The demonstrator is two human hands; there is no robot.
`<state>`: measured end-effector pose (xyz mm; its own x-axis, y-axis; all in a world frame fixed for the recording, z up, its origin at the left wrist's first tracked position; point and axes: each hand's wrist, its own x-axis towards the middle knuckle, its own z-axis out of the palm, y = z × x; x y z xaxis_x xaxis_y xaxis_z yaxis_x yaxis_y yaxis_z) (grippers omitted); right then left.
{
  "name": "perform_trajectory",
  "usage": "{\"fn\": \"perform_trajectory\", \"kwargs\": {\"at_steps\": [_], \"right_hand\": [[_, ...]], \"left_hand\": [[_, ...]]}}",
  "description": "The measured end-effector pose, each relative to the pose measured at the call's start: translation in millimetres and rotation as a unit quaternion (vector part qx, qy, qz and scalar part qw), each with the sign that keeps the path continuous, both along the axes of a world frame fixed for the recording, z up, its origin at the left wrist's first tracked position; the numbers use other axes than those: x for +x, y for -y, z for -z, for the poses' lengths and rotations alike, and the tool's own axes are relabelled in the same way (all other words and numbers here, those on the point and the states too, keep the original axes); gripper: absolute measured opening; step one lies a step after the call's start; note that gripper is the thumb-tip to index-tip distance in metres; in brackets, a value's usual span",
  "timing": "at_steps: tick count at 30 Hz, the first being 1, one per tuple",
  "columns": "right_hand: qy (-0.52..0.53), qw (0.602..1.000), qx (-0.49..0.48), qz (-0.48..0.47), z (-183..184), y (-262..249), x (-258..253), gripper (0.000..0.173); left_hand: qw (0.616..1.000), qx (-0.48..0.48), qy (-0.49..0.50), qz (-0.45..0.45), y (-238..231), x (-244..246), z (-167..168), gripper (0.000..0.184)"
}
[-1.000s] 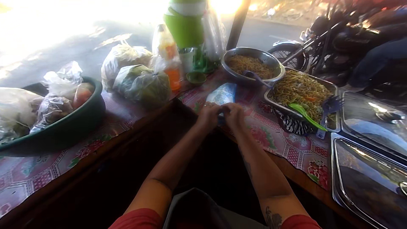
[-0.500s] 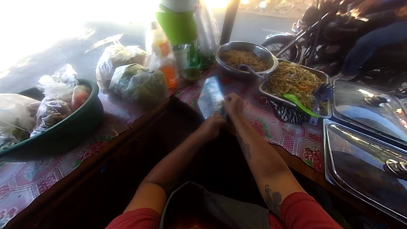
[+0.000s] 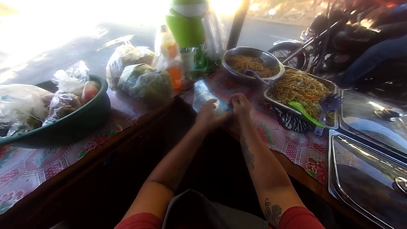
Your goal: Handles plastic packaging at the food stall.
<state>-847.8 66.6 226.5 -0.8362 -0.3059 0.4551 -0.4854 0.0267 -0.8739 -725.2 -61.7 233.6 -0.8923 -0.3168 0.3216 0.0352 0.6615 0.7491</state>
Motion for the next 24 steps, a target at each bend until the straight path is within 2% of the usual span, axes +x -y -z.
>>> {"fn": "perform_trajectory", "kwargs": {"at_steps": [1, 3, 4, 7, 8, 12, 15, 20, 24], "right_hand": [[0.004, 1.0, -0.007, -0.012, -2, -1, 2, 0.023], [0.025, 0.998, 0.015, -0.05, -5, -4, 4, 0.028], [0.021, 0.996, 0.054, -0.072, -6, -5, 4, 0.027], [-0.076, 0.971, 0.191, -0.123, -6, -4, 1, 0.04], [-0.106, 0.964, 0.212, -0.123, -5, -2, 3, 0.037], [-0.204, 0.944, 0.231, -0.121, 2, 4, 2, 0.014], [-0.227, 0.945, 0.208, -0.109, 7, 7, 6, 0.013], [-0.212, 0.962, 0.168, -0.036, 5, 15, 18, 0.019], [-0.185, 0.965, 0.185, -0.006, 9, 15, 15, 0.019]], "left_hand": [[0.998, -0.059, 0.034, 0.005, -2, -6, -6, 0.068], [0.99, -0.13, 0.053, 0.011, -2, -17, -8, 0.033], [0.989, -0.142, 0.041, 0.008, 0, -18, -10, 0.026], [0.988, -0.15, -0.023, 0.003, 5, -17, -16, 0.026], [0.988, -0.154, -0.026, 0.005, 6, -16, -17, 0.025], [0.983, -0.174, 0.064, 0.008, 10, -17, -17, 0.018], [0.975, -0.204, 0.086, -0.007, 9, -15, -18, 0.014], [0.967, -0.235, -0.097, -0.012, 6, -20, -1, 0.017], [0.965, -0.214, -0.153, 0.015, 2, -20, 11, 0.013]]}}
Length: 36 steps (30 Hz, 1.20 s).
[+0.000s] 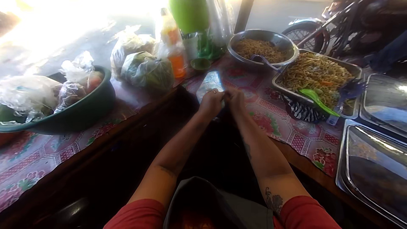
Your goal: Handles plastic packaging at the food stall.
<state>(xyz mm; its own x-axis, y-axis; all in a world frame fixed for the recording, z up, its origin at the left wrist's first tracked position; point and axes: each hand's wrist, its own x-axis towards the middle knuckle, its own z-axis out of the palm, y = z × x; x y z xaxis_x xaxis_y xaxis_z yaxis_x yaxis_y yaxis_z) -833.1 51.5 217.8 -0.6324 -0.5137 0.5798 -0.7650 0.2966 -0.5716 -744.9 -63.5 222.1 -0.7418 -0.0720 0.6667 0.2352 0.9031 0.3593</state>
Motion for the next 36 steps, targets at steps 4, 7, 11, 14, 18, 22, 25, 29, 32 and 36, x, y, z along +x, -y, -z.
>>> {"fn": "perform_trajectory", "kwargs": {"at_steps": [4, 7, 11, 14, 18, 22, 25, 29, 32, 36], "right_hand": [[0.104, 0.984, 0.087, 0.115, -18, -8, -14, 0.029], [0.142, 0.973, 0.048, 0.177, -22, -10, -23, 0.029], [0.12, 0.97, -0.015, 0.211, -21, -5, -20, 0.032], [0.1, 0.96, -0.064, 0.255, -23, -2, -13, 0.036], [0.098, 0.949, -0.056, 0.295, -21, -10, -14, 0.036], [0.115, 0.963, 0.021, 0.244, -20, -19, -20, 0.036], [0.09, 0.976, 0.012, 0.199, -15, -13, -20, 0.035], [0.054, 0.978, -0.014, 0.201, -12, -11, -20, 0.033], [0.053, 0.976, -0.038, 0.207, -12, -8, -22, 0.032], [0.069, 0.978, -0.043, 0.192, -13, -7, -20, 0.03]], "left_hand": [[0.99, 0.007, 0.053, 0.133, -15, 23, 17, 0.014], [0.992, 0.083, 0.024, 0.095, -17, 41, 34, 0.015], [0.979, 0.184, 0.015, -0.083, 26, 30, 13, 0.015], [0.982, 0.138, -0.032, -0.128, 45, 6, -10, 0.017], [0.983, 0.091, -0.086, -0.135, 48, -26, -10, 0.016], [0.992, 0.04, 0.016, -0.12, 26, -6, -17, 0.034], [0.998, -0.052, -0.028, 0.013, -14, 8, -26, 0.027], [0.978, -0.076, 0.19, 0.05, -3, -22, -19, 0.02], [0.965, -0.091, 0.243, 0.029, 20, -30, -20, 0.017], [0.932, -0.168, 0.316, 0.052, 35, -35, -29, 0.02]]}}
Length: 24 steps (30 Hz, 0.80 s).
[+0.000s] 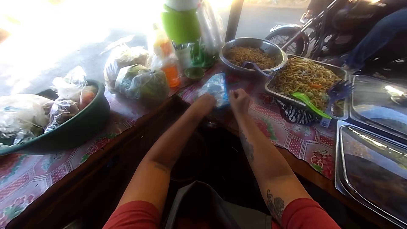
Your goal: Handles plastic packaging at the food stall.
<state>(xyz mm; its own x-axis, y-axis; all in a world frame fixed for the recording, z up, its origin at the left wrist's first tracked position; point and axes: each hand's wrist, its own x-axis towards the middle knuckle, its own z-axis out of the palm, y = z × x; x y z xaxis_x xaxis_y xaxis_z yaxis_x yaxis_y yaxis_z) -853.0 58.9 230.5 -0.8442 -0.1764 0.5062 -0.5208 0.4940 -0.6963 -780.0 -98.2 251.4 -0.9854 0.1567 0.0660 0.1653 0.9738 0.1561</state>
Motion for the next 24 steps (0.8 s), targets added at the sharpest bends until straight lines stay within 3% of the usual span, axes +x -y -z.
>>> {"fn": "perform_trajectory", "kwargs": {"at_steps": [4, 8, 11, 14, 16, 19, 21, 24], "right_hand": [[0.012, 1.0, 0.016, -0.017, -1, -1, 1, 0.03], [0.018, 0.999, 0.029, 0.0, -1, 1, 1, 0.029], [-0.101, 0.995, 0.007, 0.022, 4, 0, 3, 0.039], [-0.252, 0.966, -0.007, -0.059, 11, 11, 8, 0.048], [-0.218, 0.964, 0.045, -0.141, 17, 18, 11, 0.051], [-0.071, 0.97, 0.145, -0.181, 19, 22, 6, 0.057], [-0.008, 0.965, 0.196, -0.174, 15, 25, 3, 0.054], [0.004, 0.957, 0.25, -0.15, 15, 29, 2, 0.047]], "left_hand": [[0.996, -0.058, -0.065, -0.006, 6, -4, -2, 0.009], [0.988, 0.111, -0.104, -0.002, 25, -7, 1, 0.028], [0.975, 0.194, -0.097, -0.039, 29, -6, 4, 0.032], [0.946, 0.3, -0.067, -0.103, 33, -7, 3, 0.026], [0.918, 0.371, -0.072, -0.123, 36, -10, 8, 0.025], [0.888, 0.442, -0.069, -0.108, 27, 0, 5, 0.02], [0.88, 0.461, -0.105, -0.047, 20, 13, 4, 0.012], [0.85, 0.48, -0.203, 0.073, 5, 43, -12, 0.006]]}}
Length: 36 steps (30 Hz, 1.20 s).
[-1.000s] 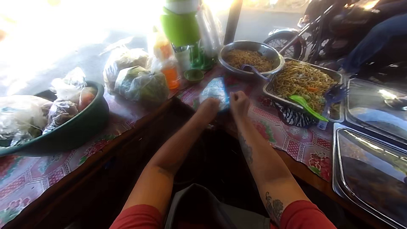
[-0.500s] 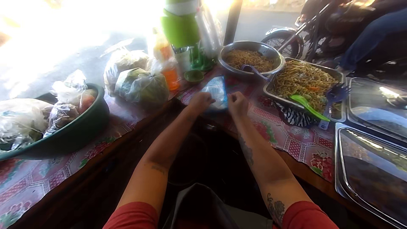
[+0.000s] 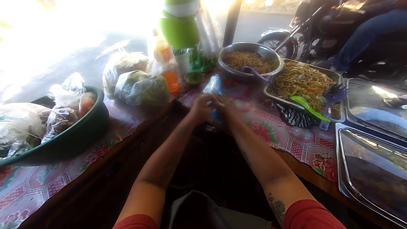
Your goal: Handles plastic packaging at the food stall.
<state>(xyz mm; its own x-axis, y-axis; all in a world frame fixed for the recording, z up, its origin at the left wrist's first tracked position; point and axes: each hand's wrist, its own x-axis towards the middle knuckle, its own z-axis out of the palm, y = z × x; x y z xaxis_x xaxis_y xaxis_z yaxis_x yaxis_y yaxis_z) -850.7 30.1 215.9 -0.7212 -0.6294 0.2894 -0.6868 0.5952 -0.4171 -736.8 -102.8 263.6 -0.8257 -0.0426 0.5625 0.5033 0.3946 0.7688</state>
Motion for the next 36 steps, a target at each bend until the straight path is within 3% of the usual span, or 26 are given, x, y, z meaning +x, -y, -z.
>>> {"fn": "perform_trajectory", "kwargs": {"at_steps": [4, 7, 8, 10, 12, 14, 15, 16, 17, 18, 19, 21, 22, 26, 30, 32, 34, 36], "right_hand": [[0.019, 0.995, 0.083, 0.061, 2, 4, 2, 0.049], [0.084, 0.988, 0.102, 0.084, -23, 4, 8, 0.051], [0.064, 0.991, 0.062, 0.097, -23, 2, 9, 0.053], [-0.04, 0.988, -0.116, 0.098, -9, -10, 15, 0.059], [-0.101, 0.944, -0.312, 0.034, -14, -30, 45, 0.057], [0.052, 0.891, -0.44, -0.099, -37, -65, 111, 0.067], [0.164, 0.849, -0.472, -0.172, -43, -85, 145, 0.082], [0.26, 0.808, -0.476, -0.231, -46, -104, 174, 0.094], [0.333, 0.77, -0.468, -0.277, -46, -122, 197, 0.095], [0.386, 0.744, -0.457, -0.299, -44, -140, 214, 0.085], [0.426, 0.729, -0.453, -0.286, -43, -157, 227, 0.06], [0.463, 0.738, -0.438, -0.223, -42, -190, 237, 0.017], [0.471, 0.748, -0.421, -0.203, -40, -207, 236, 0.012], [0.516, 0.789, -0.295, -0.155, -38, -267, 231, 0.015], [0.342, 0.894, -0.253, -0.143, -11, -294, 235, 0.013], [0.244, 0.917, -0.279, -0.145, 1, -301, 237, 0.014], [0.18, 0.927, -0.286, -0.164, 8, -305, 242, 0.014], [0.143, 0.933, -0.272, -0.189, 14, -305, 251, 0.012]], "left_hand": [[0.989, 0.105, -0.088, 0.049, -22, 72, -41, 0.016], [0.968, 0.123, -0.219, -0.005, -37, 124, -78, 0.023], [0.959, 0.107, -0.26, -0.044, -42, 138, -88, 0.019], [0.948, 0.044, -0.281, -0.144, -52, 161, -96, 0.015], [0.95, -0.027, -0.233, -0.208, -64, 174, -93, 0.012], [0.954, -0.069, -0.174, -0.232, -80, 178, -83, 0.013], [0.959, -0.083, -0.142, -0.233, -91, 179, -76, 0.014], [0.962, -0.097, -0.111, -0.23, -104, 180, -70, 0.015], [0.965, -0.113, -0.086, -0.222, -119, 182, -65, 0.015], [0.967, -0.125, -0.065, -0.214, -135, 184, -59, 0.016], [0.967, -0.137, -0.053, -0.21, -151, 186, -54, 0.016], [0.965, -0.152, -0.035, -0.209, -177, 193, -44, 0.017], [0.965, -0.154, -0.032, -0.21, -186, 194, -40, 0.017], [0.965, -0.182, 0.0, -0.191, -214, 194, -21, 0.02], [0.931, -0.242, -0.038, -0.271, -243, 209, 8, 0.028], [0.938, -0.199, -0.031, -0.281, -264, 227, 18, 0.023], [0.969, -0.094, 0.076, -0.216, -285, 243, 27, 0.025], [0.974, 0.058, 0.177, -0.131, -297, 247, 39, 0.022]]}}
